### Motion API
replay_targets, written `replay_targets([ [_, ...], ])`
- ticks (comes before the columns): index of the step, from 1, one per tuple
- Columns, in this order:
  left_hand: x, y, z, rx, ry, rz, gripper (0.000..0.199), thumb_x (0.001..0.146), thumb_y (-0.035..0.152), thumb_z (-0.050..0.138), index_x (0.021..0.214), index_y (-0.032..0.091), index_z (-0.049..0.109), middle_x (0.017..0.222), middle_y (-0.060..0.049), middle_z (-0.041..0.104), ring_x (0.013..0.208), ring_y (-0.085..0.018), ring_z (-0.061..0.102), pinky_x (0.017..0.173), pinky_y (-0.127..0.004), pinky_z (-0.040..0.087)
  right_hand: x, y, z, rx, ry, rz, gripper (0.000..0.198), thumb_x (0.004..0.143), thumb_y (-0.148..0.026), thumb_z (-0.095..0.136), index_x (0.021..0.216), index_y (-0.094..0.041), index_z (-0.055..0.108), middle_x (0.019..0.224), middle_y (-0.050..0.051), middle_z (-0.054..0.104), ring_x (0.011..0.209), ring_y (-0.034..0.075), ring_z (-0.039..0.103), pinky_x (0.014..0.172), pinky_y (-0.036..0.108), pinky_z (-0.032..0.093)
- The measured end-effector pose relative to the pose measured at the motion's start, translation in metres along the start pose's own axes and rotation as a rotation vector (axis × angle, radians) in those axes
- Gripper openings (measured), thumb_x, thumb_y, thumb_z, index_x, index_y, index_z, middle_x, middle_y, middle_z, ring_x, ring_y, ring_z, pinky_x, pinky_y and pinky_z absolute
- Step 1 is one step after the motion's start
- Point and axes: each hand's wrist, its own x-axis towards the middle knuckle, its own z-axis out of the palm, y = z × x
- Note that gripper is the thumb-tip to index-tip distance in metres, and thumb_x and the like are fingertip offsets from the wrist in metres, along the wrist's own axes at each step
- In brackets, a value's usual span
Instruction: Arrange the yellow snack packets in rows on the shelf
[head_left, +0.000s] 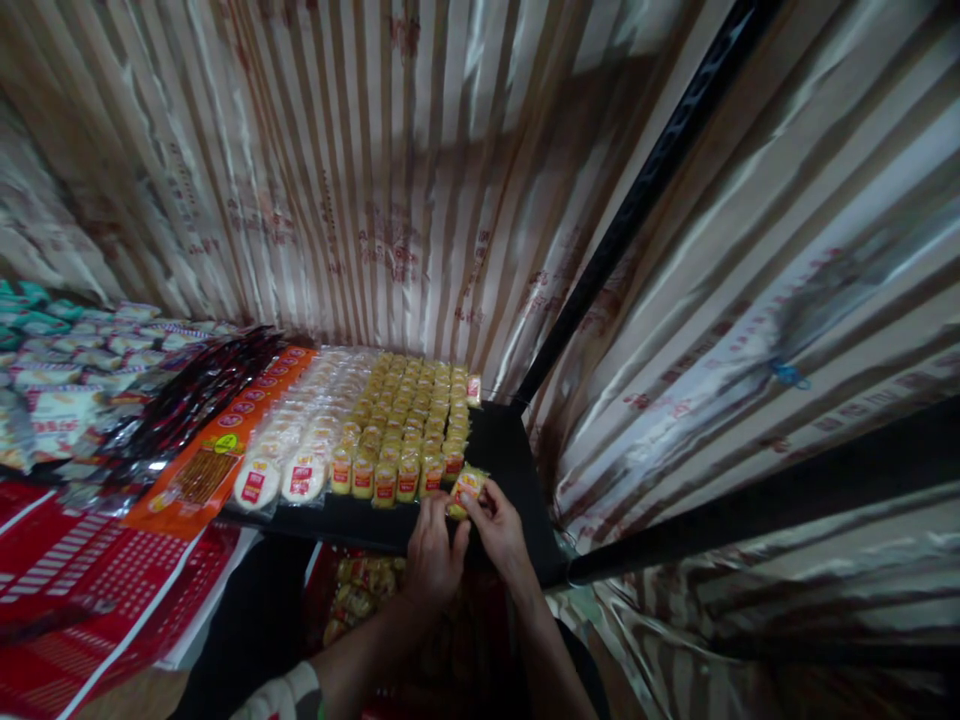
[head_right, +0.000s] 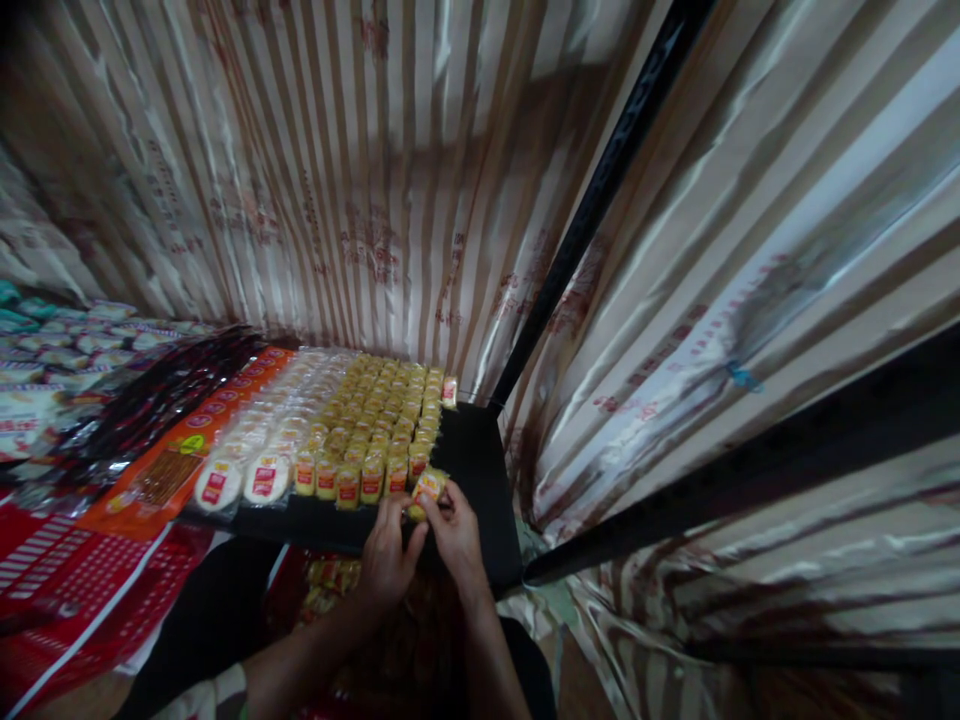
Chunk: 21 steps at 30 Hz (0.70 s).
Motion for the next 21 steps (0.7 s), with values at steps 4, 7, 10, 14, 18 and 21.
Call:
replay_targets([
  [4,-0.001,-0.009,-0.003,0.144,-0.016,0.107,0.031,0.084,0.015,0.037,0.112,0.014,0.049,0.114,-0.013,0.055,0.108,-0.022,0.051,0.092,-0.039,0.046,0.014,0.007,-0.003,-0.092,0.122,-0.075,0.036,0.072,-0.043,0.061,0.098,-0.018,0.061,0.093,0.006,0.06,0.081,0.018,0.061,0.064,0.027,0.053],
  [7,-0.002,-0.019,-0.003,0.2,-0.034,0.118,0.034,0.083,0.014,0.036,0.114,0.011,0.05,0.115,-0.014,0.055,0.109,-0.023,0.051,0.092,-0.039,0.047,0.02,0.01,0.0,-0.105,0.106,-0.078,0.044,0.074,-0.039,0.059,0.113,-0.018,0.056,0.103,0.008,0.058,0.086,0.019,0.06,0.068,0.028,0.053],
  [10,-0.002,-0.025,-0.002,0.222,-0.055,0.122,0.037,0.082,0.012,0.036,0.115,0.011,0.051,0.115,-0.014,0.056,0.109,-0.023,0.051,0.093,-0.039,0.047,0.023,0.013,0.006,-0.14,0.092,-0.086,0.048,0.075,-0.037,0.059,0.118,-0.018,0.053,0.106,0.009,0.058,0.087,0.019,0.059,0.069,0.029,0.053],
  [14,-0.002,-0.031,0.0,0.219,-0.078,0.169,0.041,0.078,0.009,0.035,0.116,0.009,0.051,0.115,-0.014,0.057,0.109,-0.022,0.052,0.094,-0.04,0.046,0.025,0.013,0.013,-0.212,0.135,-0.131,0.041,0.076,-0.038,0.057,0.112,-0.018,0.058,0.102,0.009,0.058,0.084,0.019,0.06,0.066,0.029,0.053],
  [18,-0.002,-0.035,-0.001,0.208,-0.09,0.195,0.041,0.079,0.008,0.033,0.116,0.008,0.052,0.115,-0.015,0.057,0.11,-0.022,0.052,0.094,-0.04,0.047,0.024,0.013,0.018,-0.278,0.174,-0.187,0.042,0.079,-0.039,0.054,0.114,-0.017,0.059,0.104,0.011,0.056,0.082,0.02,0.059,0.068,0.031,0.053],
  [21,0.0,-0.036,-0.003,0.186,-0.106,0.259,0.042,0.081,0.007,0.031,0.117,0.009,0.051,0.115,-0.015,0.058,0.11,-0.021,0.052,0.093,-0.041,0.047,0.022,0.015,0.021,-0.352,0.172,-0.232,0.044,0.082,-0.04,0.05,0.119,-0.017,0.056,0.107,0.013,0.054,0.086,0.02,0.058,0.073,0.033,0.052],
])
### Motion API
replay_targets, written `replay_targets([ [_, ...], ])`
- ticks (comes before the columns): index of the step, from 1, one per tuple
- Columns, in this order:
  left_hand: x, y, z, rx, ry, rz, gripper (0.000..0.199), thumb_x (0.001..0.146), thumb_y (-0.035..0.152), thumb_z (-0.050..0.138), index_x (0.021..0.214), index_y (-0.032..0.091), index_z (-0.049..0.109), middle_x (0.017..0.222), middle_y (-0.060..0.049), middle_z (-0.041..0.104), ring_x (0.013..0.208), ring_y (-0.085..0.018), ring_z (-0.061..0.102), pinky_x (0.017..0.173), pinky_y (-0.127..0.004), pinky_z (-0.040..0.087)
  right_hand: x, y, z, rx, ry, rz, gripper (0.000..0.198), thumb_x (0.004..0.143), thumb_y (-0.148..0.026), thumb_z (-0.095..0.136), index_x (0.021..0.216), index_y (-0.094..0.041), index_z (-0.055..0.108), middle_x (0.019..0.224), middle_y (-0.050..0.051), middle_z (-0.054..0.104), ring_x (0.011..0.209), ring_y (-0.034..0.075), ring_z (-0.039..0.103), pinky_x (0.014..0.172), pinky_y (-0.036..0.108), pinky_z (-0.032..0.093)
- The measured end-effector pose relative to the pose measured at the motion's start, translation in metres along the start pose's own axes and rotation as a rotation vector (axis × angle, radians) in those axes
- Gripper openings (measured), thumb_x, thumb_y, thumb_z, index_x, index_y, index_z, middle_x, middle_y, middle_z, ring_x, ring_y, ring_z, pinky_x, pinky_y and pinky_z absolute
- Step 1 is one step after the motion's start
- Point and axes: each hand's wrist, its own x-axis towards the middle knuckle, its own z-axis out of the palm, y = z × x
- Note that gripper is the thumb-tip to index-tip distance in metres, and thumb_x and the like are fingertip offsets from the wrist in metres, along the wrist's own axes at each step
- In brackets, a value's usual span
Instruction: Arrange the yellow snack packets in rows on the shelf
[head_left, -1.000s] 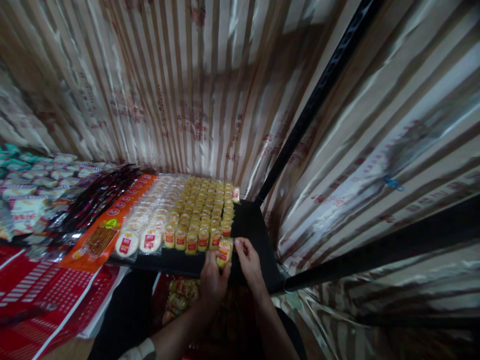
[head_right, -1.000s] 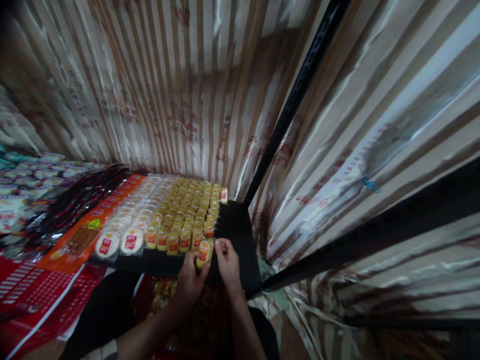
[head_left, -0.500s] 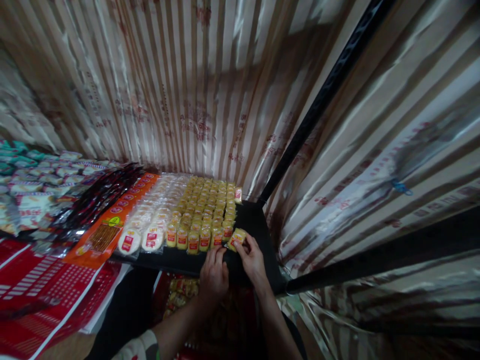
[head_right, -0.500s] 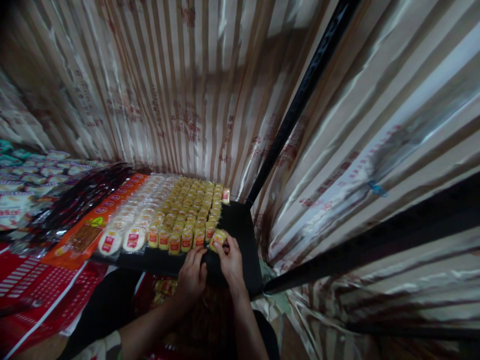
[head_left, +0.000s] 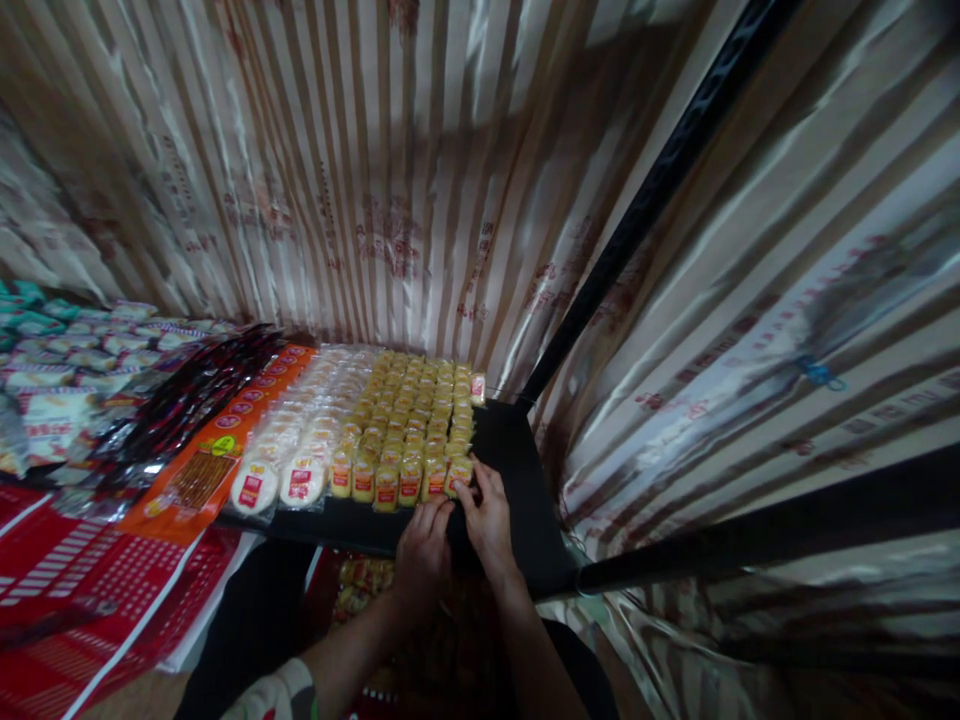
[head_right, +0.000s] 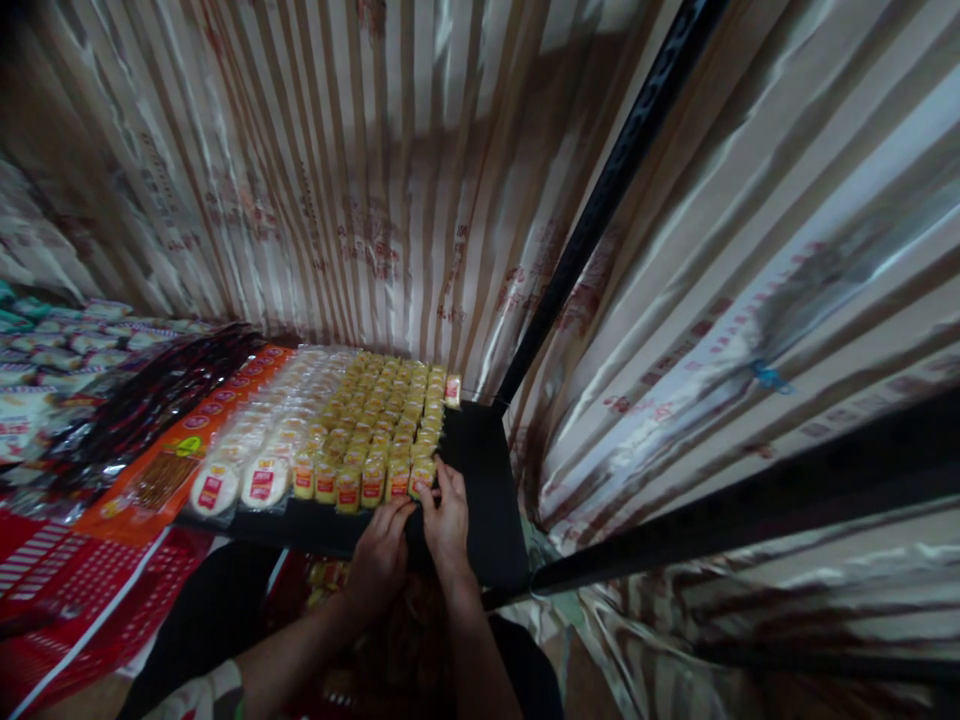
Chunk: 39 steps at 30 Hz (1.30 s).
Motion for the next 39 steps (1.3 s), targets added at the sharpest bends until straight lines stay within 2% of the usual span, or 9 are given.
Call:
replay_targets([
  [4,0.006,-0.001,-0.002,-0.03,0.001,0.024,0.042,0.084,0.009,0.03,0.12,0.011,0.05,0.12,-0.016,0.054,0.115,-0.022,0.049,0.095,-0.044,0.046,-0.005,0.005,0.006,-0.123,0.044,-0.069,0.045,0.086,-0.04,0.042,0.123,-0.018,0.054,0.104,0.012,0.054,0.096,0.023,0.053,0.084,0.039,0.048],
  [7,0.008,-0.003,-0.002,-0.059,-0.047,0.029,0.044,0.084,0.009,0.029,0.123,0.01,0.047,0.123,-0.016,0.053,0.119,-0.021,0.047,0.098,-0.045,0.044,-0.008,0.011,0.011,-0.192,0.052,-0.092,0.045,0.089,-0.038,0.035,0.125,-0.017,0.051,0.105,0.013,0.054,0.099,0.024,0.051,0.088,0.043,0.045],
  [13,0.005,-0.011,0.002,0.002,-0.117,0.149,0.048,0.085,0.008,0.023,0.132,0.003,0.036,0.13,-0.02,0.048,0.129,-0.023,0.036,0.101,-0.045,0.042,-0.01,0.014,0.016,-0.208,0.043,-0.055,0.043,0.089,-0.036,0.033,0.122,-0.017,0.053,0.108,0.014,0.053,0.102,0.025,0.049,0.09,0.043,0.043],
  [16,0.004,-0.011,0.002,0.016,-0.133,0.182,0.048,0.086,0.009,0.023,0.132,0.002,0.035,0.13,-0.021,0.048,0.13,-0.024,0.034,0.102,-0.045,0.042,-0.01,0.014,0.018,-0.202,0.05,-0.044,0.042,0.089,-0.036,0.033,0.12,-0.017,0.054,0.109,0.014,0.054,0.103,0.025,0.049,0.091,0.044,0.043],
  [21,0.004,-0.01,0.002,-0.003,-0.144,0.131,0.047,0.084,0.008,0.025,0.128,0.0,0.04,0.125,-0.021,0.051,0.126,-0.024,0.04,0.102,-0.044,0.041,-0.012,0.012,0.015,-0.172,0.073,-0.026,0.045,0.087,-0.043,0.037,0.117,-0.013,0.055,0.109,0.016,0.054,0.104,0.026,0.05,0.09,0.044,0.044],
  [27,0.003,-0.005,-0.002,-0.088,-0.109,0.019,0.052,0.076,0.005,0.028,0.125,0.003,0.043,0.125,-0.018,0.05,0.122,-0.022,0.044,0.101,-0.043,0.042,-0.013,0.005,0.009,-0.06,0.076,0.029,0.052,0.081,-0.048,0.047,0.12,-0.014,0.052,0.113,0.016,0.052,0.095,0.024,0.055,0.078,0.037,0.052],
  [31,-0.018,0.004,-0.015,-0.097,-0.162,0.005,0.048,0.076,0.007,0.031,0.121,0.008,0.047,0.118,-0.016,0.054,0.113,-0.021,0.05,0.096,-0.041,0.045,-0.018,0.005,0.007,0.029,0.052,0.119,0.057,0.079,-0.047,0.052,0.124,-0.012,0.049,0.115,0.017,0.05,0.086,0.021,0.058,0.072,0.035,0.054],
  [35,-0.06,0.009,-0.029,-0.136,-0.265,0.077,0.041,0.079,0.015,0.041,0.119,0.013,0.048,0.113,-0.013,0.057,0.105,-0.021,0.053,0.088,-0.036,0.049,-0.025,0.003,0.006,0.019,0.036,0.095,0.06,0.08,-0.045,0.05,0.131,-0.013,0.043,0.124,0.017,0.047,0.102,0.023,0.054,0.077,0.035,0.053],
  [39,-0.092,0.009,-0.032,-0.182,-0.265,0.092,0.048,0.075,0.032,0.056,0.118,0.013,0.047,0.111,-0.016,0.057,0.104,-0.024,0.054,0.085,-0.037,0.051,-0.029,-0.002,0.009,-0.071,0.004,0.035,0.057,0.084,-0.043,0.043,0.134,-0.016,0.039,0.131,0.015,0.045,0.115,0.024,0.046,0.083,0.036,0.05],
])
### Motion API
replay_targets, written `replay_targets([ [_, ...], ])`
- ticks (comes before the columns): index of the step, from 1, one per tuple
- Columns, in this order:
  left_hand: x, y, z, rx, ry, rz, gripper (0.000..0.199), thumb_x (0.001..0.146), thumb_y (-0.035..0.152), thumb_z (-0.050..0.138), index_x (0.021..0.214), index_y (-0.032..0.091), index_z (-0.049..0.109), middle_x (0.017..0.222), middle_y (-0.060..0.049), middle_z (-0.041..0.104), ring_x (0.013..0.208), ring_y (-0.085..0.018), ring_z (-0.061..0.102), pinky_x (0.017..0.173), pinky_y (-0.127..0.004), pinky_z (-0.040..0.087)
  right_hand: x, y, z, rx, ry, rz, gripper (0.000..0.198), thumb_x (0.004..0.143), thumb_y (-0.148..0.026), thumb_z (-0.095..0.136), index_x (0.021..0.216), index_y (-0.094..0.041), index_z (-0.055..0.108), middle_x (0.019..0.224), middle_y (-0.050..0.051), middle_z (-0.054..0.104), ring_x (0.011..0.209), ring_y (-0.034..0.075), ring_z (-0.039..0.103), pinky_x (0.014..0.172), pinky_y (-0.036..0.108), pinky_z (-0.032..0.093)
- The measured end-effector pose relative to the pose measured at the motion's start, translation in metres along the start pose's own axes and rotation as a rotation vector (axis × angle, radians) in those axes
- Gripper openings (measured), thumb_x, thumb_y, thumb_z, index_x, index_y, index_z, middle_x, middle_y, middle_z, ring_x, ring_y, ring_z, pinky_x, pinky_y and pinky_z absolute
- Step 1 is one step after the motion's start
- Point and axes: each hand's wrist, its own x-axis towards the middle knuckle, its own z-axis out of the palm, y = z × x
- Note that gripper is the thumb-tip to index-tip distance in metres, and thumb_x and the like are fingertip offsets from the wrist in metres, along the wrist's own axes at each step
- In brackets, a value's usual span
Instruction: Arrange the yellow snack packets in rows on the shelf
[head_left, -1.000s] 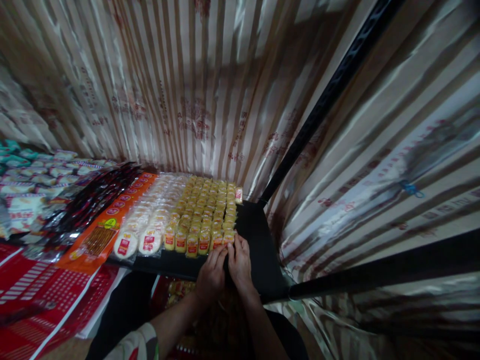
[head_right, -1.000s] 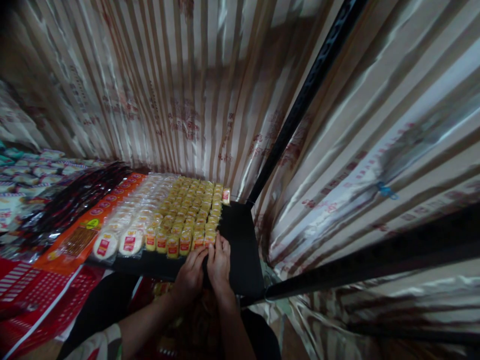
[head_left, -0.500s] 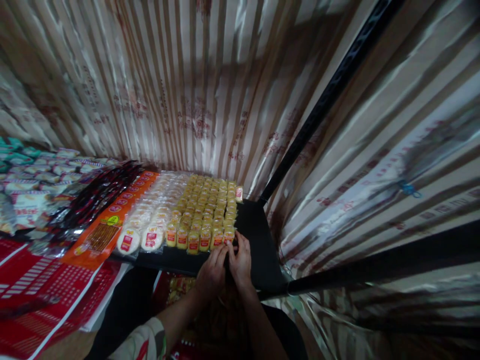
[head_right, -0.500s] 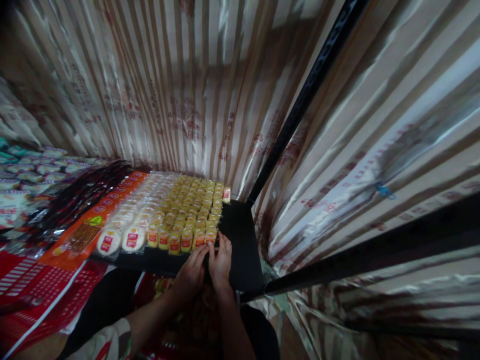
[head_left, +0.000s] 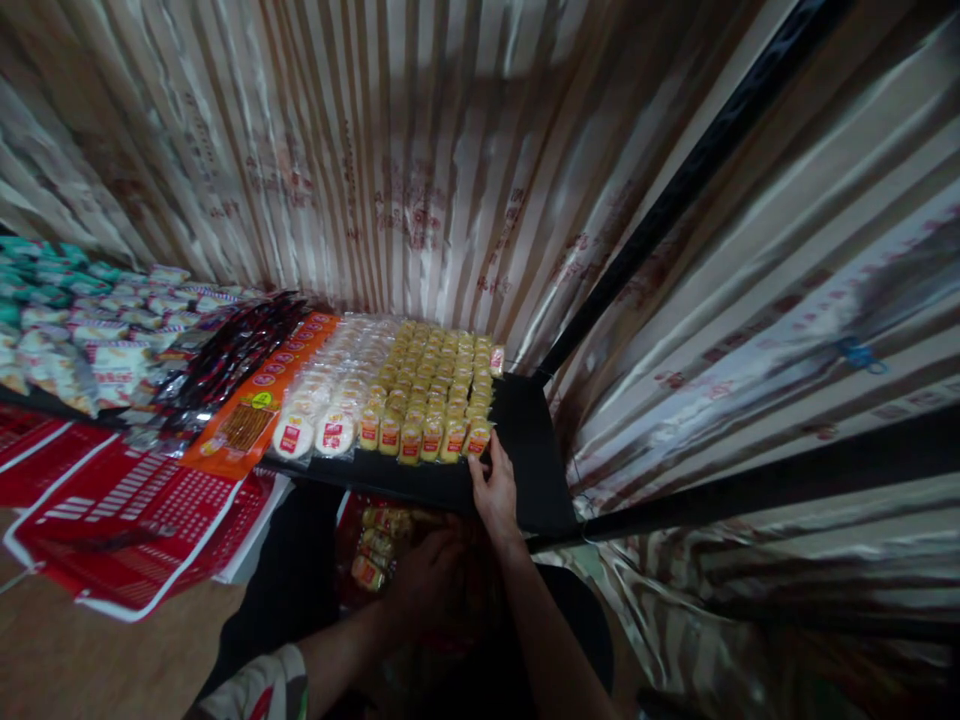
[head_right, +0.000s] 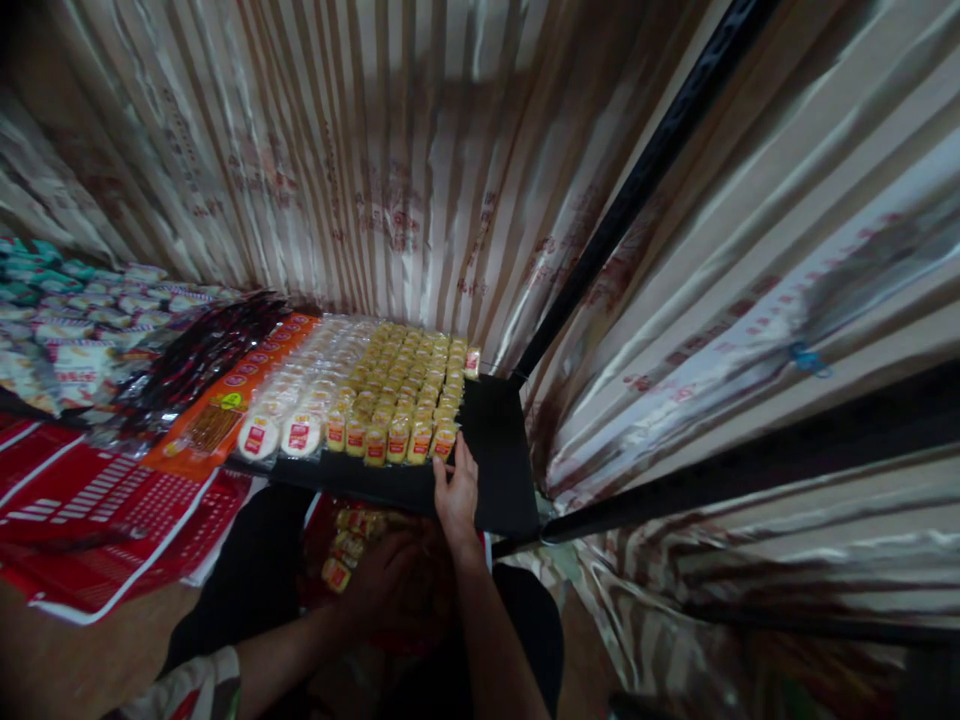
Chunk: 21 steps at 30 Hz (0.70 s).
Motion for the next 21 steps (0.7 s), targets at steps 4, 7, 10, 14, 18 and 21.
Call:
replay_targets([
  [4,0.001,-0.001,-0.004,0.022,0.023,0.023,0.039,0.078,0.026,0.052,0.115,0.014,0.048,0.114,-0.015,0.056,0.106,-0.023,0.054,0.088,-0.037,0.05,0.003,-0.004,0.006,-0.023,0.034,-0.018,0.053,0.085,-0.044,0.039,0.129,-0.015,0.046,0.126,0.016,0.049,0.112,0.025,0.047,0.082,0.039,0.05],
  [7,0.013,-0.002,-0.014,0.038,0.01,-0.021,0.039,0.079,0.016,0.045,0.117,0.016,0.047,0.118,-0.013,0.054,0.11,-0.021,0.053,0.091,-0.035,0.048,0.007,-0.006,0.009,0.003,0.071,0.011,0.053,0.085,-0.045,0.039,0.126,-0.013,0.049,0.119,0.017,0.052,0.105,0.024,0.052,0.078,0.036,0.051],
  [10,0.023,-0.005,-0.02,0.058,0.006,-0.103,0.039,0.077,0.012,0.043,0.115,0.018,0.049,0.12,-0.011,0.053,0.109,-0.02,0.054,0.089,-0.034,0.05,0.01,-0.008,0.01,0.02,0.1,0.064,0.057,0.083,-0.046,0.043,0.129,-0.012,0.046,0.113,0.016,0.052,0.093,0.021,0.055,0.068,0.031,0.052],
  [14,0.03,-0.01,-0.018,0.049,0.021,-0.111,0.041,0.076,0.008,0.039,0.114,0.019,0.05,0.122,-0.011,0.052,0.111,-0.019,0.053,0.09,-0.034,0.05,0.012,-0.006,0.014,-0.041,0.12,0.068,0.055,0.083,-0.047,0.043,0.127,-0.014,0.049,0.102,0.012,0.052,0.082,0.019,0.054,0.065,0.031,0.05],
  [18,0.031,-0.01,-0.013,0.026,0.039,-0.11,0.041,0.077,0.008,0.038,0.114,0.017,0.05,0.121,-0.012,0.052,0.112,-0.02,0.052,0.091,-0.036,0.05,0.011,-0.002,0.019,-0.134,0.136,0.04,0.051,0.085,-0.047,0.041,0.125,-0.017,0.053,0.096,0.01,0.051,0.08,0.019,0.052,0.069,0.031,0.047],
  [21,0.026,-0.006,-0.01,-0.029,-0.005,-0.08,0.04,0.077,0.012,0.042,0.116,0.016,0.05,0.12,-0.013,0.053,0.11,-0.02,0.053,0.091,-0.034,0.05,0.01,-0.002,0.02,-0.16,0.137,0.044,0.05,0.085,-0.047,0.04,0.125,-0.018,0.053,0.095,0.009,0.051,0.081,0.019,0.051,0.073,0.032,0.046],
])
